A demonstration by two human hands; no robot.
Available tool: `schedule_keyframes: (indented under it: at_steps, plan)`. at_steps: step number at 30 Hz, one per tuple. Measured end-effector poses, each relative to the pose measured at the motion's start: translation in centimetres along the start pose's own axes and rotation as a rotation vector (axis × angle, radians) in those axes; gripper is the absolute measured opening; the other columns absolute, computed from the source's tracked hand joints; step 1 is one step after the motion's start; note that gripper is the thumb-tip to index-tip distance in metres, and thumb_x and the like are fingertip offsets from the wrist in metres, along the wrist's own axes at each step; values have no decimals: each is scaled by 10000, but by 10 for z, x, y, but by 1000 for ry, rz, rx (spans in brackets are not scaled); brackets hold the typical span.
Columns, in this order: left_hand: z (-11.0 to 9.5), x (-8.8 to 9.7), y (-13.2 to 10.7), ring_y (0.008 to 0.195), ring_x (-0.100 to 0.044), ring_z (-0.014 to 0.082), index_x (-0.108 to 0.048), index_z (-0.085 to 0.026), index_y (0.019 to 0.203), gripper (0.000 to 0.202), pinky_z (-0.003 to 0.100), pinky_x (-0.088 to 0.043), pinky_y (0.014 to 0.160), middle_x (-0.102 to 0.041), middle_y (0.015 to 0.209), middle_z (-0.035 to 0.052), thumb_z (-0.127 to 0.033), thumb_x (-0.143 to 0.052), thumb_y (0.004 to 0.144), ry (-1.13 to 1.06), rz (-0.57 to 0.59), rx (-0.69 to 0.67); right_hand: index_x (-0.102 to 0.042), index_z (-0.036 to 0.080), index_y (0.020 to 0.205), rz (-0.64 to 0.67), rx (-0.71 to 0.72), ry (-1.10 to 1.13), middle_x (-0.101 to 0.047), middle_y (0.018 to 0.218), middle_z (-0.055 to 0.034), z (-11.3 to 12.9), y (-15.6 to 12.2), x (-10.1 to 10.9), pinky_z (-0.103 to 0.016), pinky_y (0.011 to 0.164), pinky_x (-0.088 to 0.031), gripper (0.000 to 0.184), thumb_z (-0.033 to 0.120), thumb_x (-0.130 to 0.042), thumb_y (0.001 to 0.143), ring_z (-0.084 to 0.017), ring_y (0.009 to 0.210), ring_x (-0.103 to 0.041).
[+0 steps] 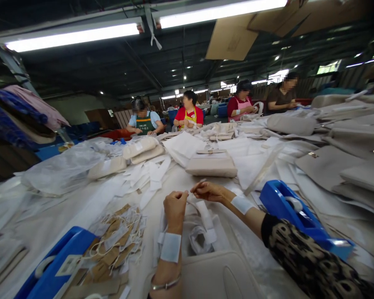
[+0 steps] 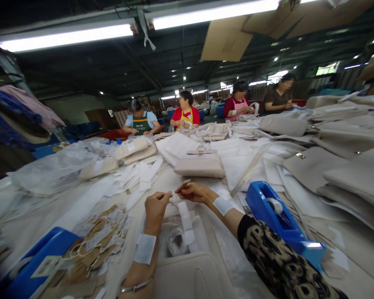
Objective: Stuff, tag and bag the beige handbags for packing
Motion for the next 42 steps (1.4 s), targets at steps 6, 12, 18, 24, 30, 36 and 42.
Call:
schedule_keyframes:
  at_steps: [6, 12, 18, 24, 30, 36, 42]
  plan:
    - [-1, 4, 0, 670, -642, 176, -736, -163, 665, 279, 261, -459, 653, -729, 686, 58, -400, -606, 739, -173, -44, 30, -621, 155, 774, -40, -17, -31, -563, 661, 33, -9, 0, -2, -224, 554, -357, 387, 418, -855, 616, -56, 515, -397]
    - [1, 4, -3, 808, -655, 191, -763, -154, 762, 282, 257, -455, 658, -747, 820, 86, -404, -635, 746, -414, -46, 92, -591, 172, 787, -69, 20, -167, -545, 661, 38, -19, 3, -4, -226, 553, -304, 418, 439, -847, 593, -82, 561, -426]
    - [7, -1, -4, 893, -653, 215, -774, -169, 859, 324, 259, -451, 663, -747, 891, 86, -444, -653, 737, -475, -22, 145, -593, 153, 709, -57, 32, -353, -533, 594, 50, -10, 3, -8, -236, 525, -245, 339, 390, -815, 610, -71, 515, -390]
    - [-1, -18, 2, 848, -638, 197, -757, -172, 787, 213, 283, -509, 713, -700, 882, 56, -228, -596, 658, -456, 121, -25, -672, 137, 666, 34, 70, -513, -579, 570, 32, 20, -2, -36, -244, 534, -269, 197, 281, -786, 596, -94, 555, -437]
    - [-16, -12, -2, 781, -605, 151, -653, -174, 735, 128, 245, -512, 678, -608, 826, 27, -178, -537, 682, -425, 79, -172, -657, 150, 781, 21, 128, -500, -649, 670, 11, 29, -10, -45, -241, 583, -377, 277, 282, -793, 580, -121, 621, -537]
    - [-26, -22, -6, 722, -607, 123, -495, -198, 940, 277, 226, -506, 685, -612, 806, -17, -176, -607, 687, -669, 197, -159, -642, 142, 979, -4, 123, -495, -669, 770, -23, 33, -17, -53, -219, 559, -399, 436, 416, -795, 676, -130, 667, -595]
    - [-25, -2, -4, 894, -630, 172, -534, -180, 1026, 267, 288, -499, 835, -633, 972, 64, -157, -509, 761, -471, -1, -201, -663, 131, 859, -115, 153, -506, -650, 685, -16, 32, -14, -56, -226, 523, -384, 428, 489, -790, 663, -112, 571, -552]
Point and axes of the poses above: each hand's wrist, its own y-axis towards the middle knuckle, its own x-axis out of the back of the hand, z = x × y, the point moved 8 cm from there along y, towards the middle knuckle
